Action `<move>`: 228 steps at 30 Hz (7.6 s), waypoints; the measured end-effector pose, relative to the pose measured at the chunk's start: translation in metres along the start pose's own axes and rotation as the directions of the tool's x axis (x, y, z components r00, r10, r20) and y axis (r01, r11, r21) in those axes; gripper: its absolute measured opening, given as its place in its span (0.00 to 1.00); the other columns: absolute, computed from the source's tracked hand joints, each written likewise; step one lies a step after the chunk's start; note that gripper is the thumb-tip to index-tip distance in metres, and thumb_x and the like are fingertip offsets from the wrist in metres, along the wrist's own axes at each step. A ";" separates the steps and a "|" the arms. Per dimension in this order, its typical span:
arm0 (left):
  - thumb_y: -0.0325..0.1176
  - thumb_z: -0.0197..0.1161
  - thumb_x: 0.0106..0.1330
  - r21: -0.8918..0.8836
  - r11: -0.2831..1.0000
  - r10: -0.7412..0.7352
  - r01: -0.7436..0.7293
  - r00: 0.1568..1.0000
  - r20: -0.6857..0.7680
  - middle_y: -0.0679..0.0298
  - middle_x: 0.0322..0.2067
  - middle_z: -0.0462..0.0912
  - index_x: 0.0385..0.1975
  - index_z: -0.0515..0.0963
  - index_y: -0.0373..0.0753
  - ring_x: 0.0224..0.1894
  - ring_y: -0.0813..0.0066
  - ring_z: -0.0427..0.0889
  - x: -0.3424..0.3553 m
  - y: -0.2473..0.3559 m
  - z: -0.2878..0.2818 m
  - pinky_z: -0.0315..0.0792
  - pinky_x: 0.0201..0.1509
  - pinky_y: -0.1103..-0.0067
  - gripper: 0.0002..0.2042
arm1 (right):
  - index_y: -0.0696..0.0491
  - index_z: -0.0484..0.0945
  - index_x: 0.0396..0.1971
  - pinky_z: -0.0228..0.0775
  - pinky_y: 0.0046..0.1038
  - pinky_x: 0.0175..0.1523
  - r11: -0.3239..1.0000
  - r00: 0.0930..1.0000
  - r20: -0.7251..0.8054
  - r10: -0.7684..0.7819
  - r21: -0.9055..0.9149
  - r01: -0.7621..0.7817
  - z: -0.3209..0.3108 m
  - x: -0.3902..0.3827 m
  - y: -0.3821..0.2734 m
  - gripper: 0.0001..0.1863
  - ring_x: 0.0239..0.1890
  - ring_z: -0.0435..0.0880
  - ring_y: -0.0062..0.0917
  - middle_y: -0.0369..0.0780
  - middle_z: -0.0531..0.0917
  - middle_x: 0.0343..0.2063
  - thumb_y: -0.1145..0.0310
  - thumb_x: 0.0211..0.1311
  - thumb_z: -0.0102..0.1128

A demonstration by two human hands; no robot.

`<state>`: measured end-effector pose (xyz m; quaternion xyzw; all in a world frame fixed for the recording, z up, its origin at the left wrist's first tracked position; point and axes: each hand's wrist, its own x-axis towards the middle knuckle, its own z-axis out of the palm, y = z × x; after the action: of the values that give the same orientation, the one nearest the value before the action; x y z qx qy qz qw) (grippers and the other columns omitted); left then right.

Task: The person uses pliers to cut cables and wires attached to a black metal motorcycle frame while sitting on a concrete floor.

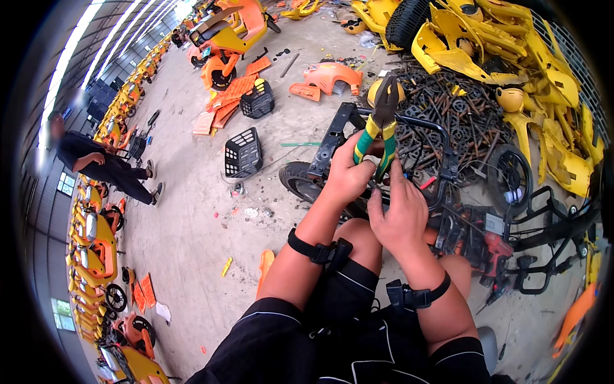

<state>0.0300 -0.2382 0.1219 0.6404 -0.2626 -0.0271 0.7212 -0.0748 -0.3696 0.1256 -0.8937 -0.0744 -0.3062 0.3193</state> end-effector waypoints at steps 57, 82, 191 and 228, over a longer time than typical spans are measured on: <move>0.19 0.59 0.68 0.100 0.963 -0.242 0.250 0.966 -0.093 0.58 0.55 0.84 0.73 0.66 0.38 0.48 0.76 0.81 0.014 0.023 0.016 0.76 0.56 0.77 0.31 | 0.59 0.76 0.62 0.72 0.42 0.60 0.995 0.993 -0.101 -0.069 0.066 0.076 -0.012 -0.004 0.005 0.28 0.54 0.83 0.42 0.47 0.84 0.53 0.70 0.59 0.63; 0.21 0.59 0.57 0.697 0.715 0.148 0.050 0.964 -0.221 0.47 0.47 0.81 0.51 0.72 0.33 0.48 0.47 0.83 0.000 0.011 0.034 0.76 0.55 0.64 0.19 | 0.55 0.78 0.50 0.72 0.25 0.41 0.079 0.502 0.176 0.847 0.891 -0.446 -0.036 0.006 0.128 0.15 0.38 0.82 0.22 0.37 0.84 0.39 0.76 0.64 0.53; 0.39 0.70 0.50 0.763 0.208 -0.290 -0.612 0.707 0.645 0.44 0.49 0.78 0.67 0.67 0.34 0.53 0.39 0.77 0.074 0.034 0.013 0.73 0.59 0.58 0.40 | 0.52 0.83 0.36 0.80 0.38 0.45 0.932 0.964 -0.267 0.003 0.350 0.094 -0.017 -0.001 0.013 0.11 0.41 0.86 0.40 0.40 0.85 0.39 0.79 0.51 0.61; 0.32 0.74 0.47 0.540 0.125 -0.312 -0.833 0.484 0.818 0.56 0.53 0.79 0.67 0.70 0.43 0.60 0.52 0.78 0.151 0.029 0.022 0.74 0.63 0.62 0.40 | 0.55 0.82 0.30 0.80 0.35 0.39 0.848 0.918 -0.378 0.122 0.520 0.102 -0.013 0.008 0.013 0.09 0.33 0.87 0.40 0.42 0.85 0.33 0.83 0.49 0.59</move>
<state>0.1419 -0.3094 0.2018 0.7602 -0.6439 0.0126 -0.0861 -0.0705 -0.3884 0.1319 -0.6902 -0.0849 -0.4466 0.5630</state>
